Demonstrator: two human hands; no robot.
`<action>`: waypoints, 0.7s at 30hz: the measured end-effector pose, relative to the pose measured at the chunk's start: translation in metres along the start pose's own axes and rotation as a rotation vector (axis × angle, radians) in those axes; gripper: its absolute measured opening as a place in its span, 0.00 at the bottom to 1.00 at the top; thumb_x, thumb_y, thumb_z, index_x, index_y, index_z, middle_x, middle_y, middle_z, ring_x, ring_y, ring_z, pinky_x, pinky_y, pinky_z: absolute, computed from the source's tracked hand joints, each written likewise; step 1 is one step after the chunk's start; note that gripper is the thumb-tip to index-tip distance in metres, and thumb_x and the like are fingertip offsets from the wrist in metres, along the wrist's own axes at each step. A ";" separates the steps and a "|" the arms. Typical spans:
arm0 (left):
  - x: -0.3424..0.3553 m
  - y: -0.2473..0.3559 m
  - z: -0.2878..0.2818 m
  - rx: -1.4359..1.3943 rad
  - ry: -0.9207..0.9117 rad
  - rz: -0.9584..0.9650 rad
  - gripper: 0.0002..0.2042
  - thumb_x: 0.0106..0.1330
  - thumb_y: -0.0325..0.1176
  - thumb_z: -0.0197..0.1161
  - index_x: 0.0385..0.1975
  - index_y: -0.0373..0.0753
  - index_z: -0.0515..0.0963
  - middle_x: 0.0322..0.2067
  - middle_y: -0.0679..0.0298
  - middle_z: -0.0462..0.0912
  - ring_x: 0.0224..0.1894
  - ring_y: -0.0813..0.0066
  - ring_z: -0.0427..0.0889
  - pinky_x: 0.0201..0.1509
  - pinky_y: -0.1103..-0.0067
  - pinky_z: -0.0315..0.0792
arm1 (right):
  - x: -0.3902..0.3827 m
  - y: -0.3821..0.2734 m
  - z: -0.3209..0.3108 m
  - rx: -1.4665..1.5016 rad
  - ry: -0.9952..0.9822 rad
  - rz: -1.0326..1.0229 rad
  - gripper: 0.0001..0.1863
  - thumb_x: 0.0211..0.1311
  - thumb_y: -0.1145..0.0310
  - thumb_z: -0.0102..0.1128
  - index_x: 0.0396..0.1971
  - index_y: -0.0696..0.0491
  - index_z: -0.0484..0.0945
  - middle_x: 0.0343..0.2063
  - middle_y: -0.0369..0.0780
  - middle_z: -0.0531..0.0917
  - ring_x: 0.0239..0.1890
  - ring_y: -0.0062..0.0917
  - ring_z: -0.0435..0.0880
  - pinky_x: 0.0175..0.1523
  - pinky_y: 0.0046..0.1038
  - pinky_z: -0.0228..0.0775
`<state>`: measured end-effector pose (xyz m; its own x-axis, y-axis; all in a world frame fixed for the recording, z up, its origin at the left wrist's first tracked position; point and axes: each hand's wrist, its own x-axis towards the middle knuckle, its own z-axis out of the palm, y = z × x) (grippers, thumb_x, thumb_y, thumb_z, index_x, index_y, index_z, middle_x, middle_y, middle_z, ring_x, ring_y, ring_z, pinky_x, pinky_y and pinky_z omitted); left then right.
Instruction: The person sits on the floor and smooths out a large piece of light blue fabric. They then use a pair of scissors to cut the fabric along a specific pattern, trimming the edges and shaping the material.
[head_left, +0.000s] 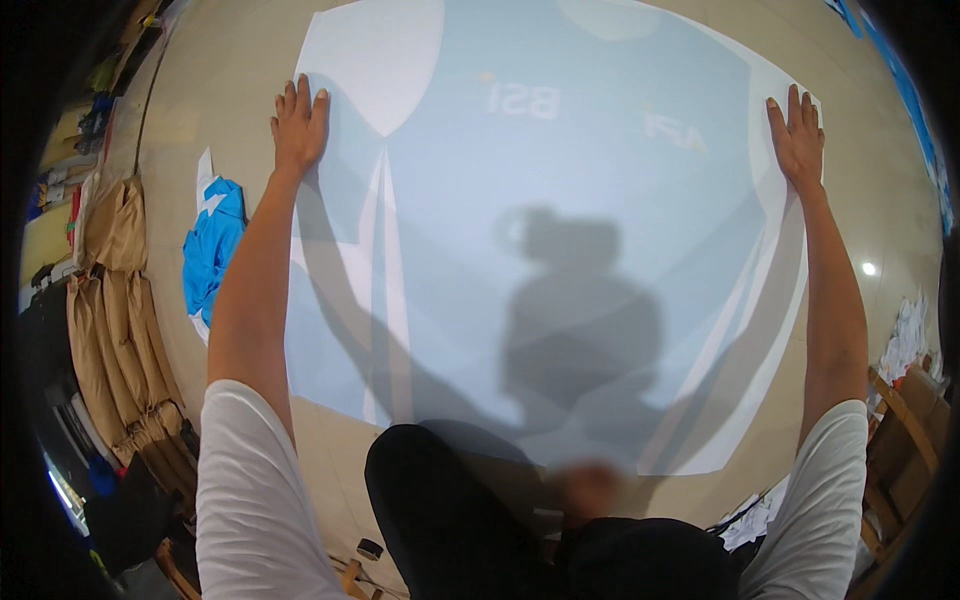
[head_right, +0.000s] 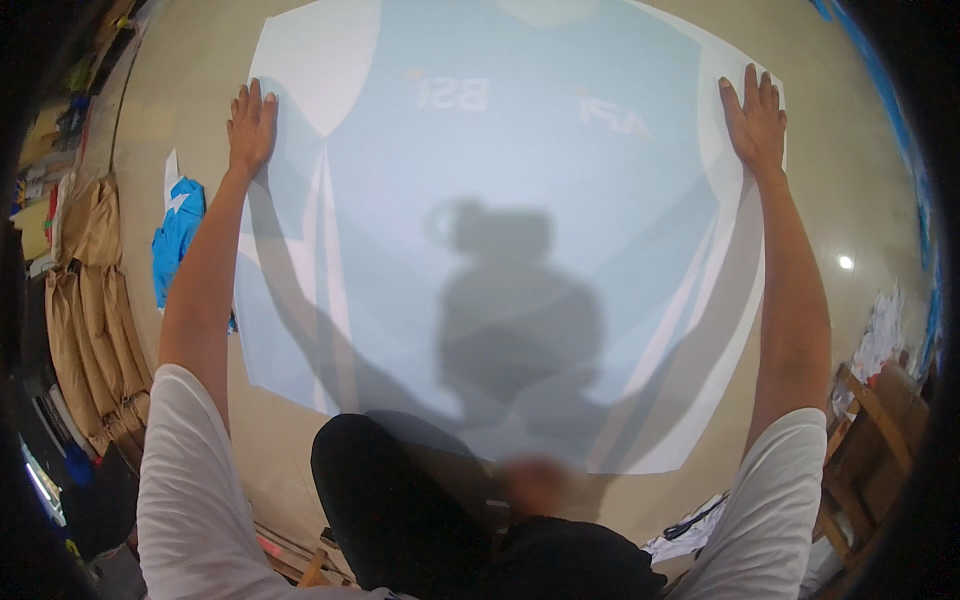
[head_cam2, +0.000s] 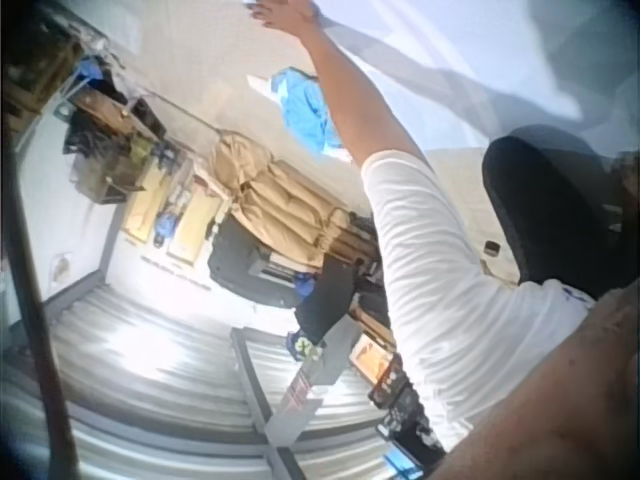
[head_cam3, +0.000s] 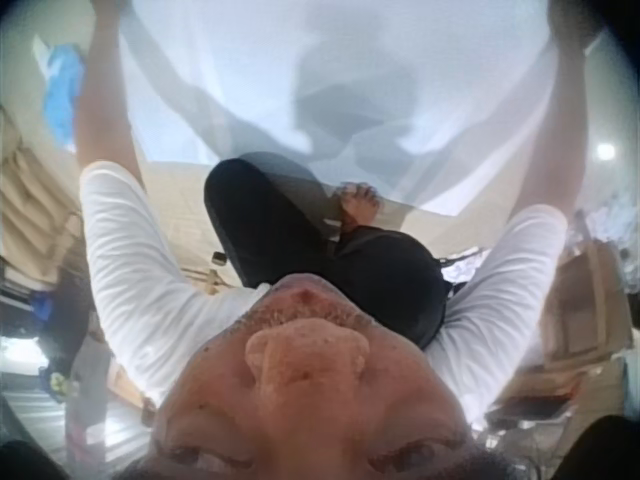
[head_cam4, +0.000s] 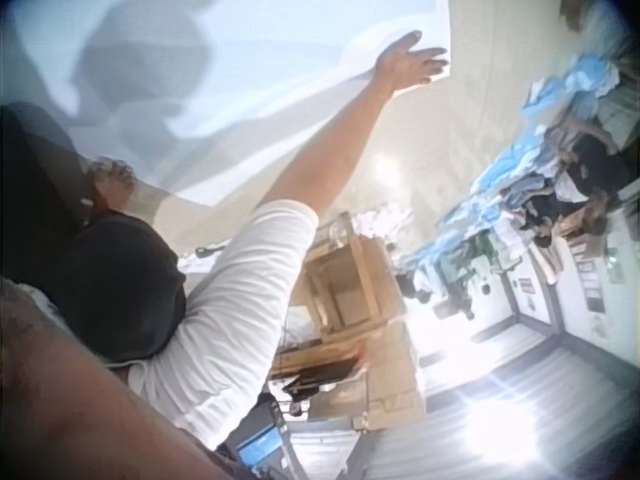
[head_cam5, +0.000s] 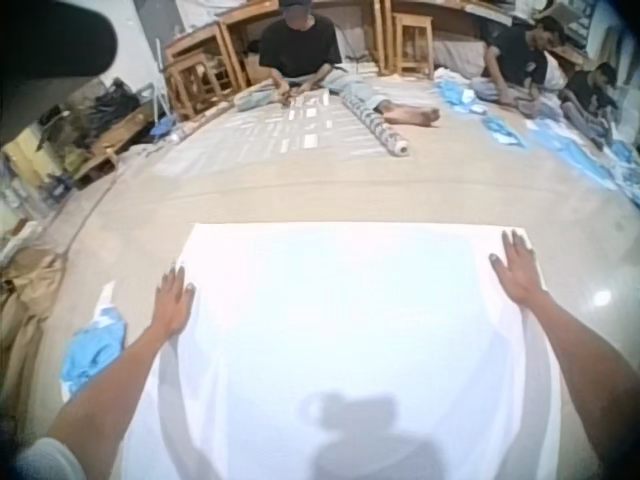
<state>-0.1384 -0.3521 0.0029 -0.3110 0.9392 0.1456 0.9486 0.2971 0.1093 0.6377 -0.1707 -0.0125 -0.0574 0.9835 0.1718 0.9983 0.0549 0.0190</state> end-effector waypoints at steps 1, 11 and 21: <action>-0.016 -0.001 0.000 -0.001 0.004 0.011 0.37 0.82 0.62 0.40 0.84 0.48 0.54 0.83 0.46 0.51 0.84 0.38 0.45 0.84 0.44 0.39 | 0.000 0.000 0.003 0.000 -0.002 -0.006 0.48 0.76 0.28 0.36 0.84 0.46 0.52 0.83 0.48 0.52 0.85 0.45 0.47 0.84 0.55 0.38; -0.231 -0.033 -0.054 -0.026 -0.066 -0.169 0.35 0.83 0.56 0.44 0.83 0.43 0.55 0.81 0.39 0.51 0.83 0.32 0.44 0.84 0.47 0.39 | -0.015 0.009 -0.011 0.011 -0.017 -0.018 0.47 0.78 0.30 0.36 0.84 0.48 0.51 0.83 0.50 0.50 0.85 0.48 0.46 0.83 0.60 0.38; -0.388 -0.013 -0.072 -0.046 -0.042 -0.390 0.36 0.83 0.50 0.49 0.83 0.39 0.52 0.82 0.40 0.49 0.84 0.34 0.42 0.83 0.43 0.37 | -0.207 0.027 -0.070 0.152 0.059 -0.045 0.40 0.84 0.45 0.44 0.84 0.51 0.51 0.83 0.55 0.50 0.85 0.49 0.46 0.82 0.60 0.36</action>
<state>-0.0345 -0.7331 0.0161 -0.6441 0.7637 0.0442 0.7556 0.6262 0.1921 0.6763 -0.3850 0.0218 -0.0982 0.9679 0.2315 0.9843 0.1287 -0.1205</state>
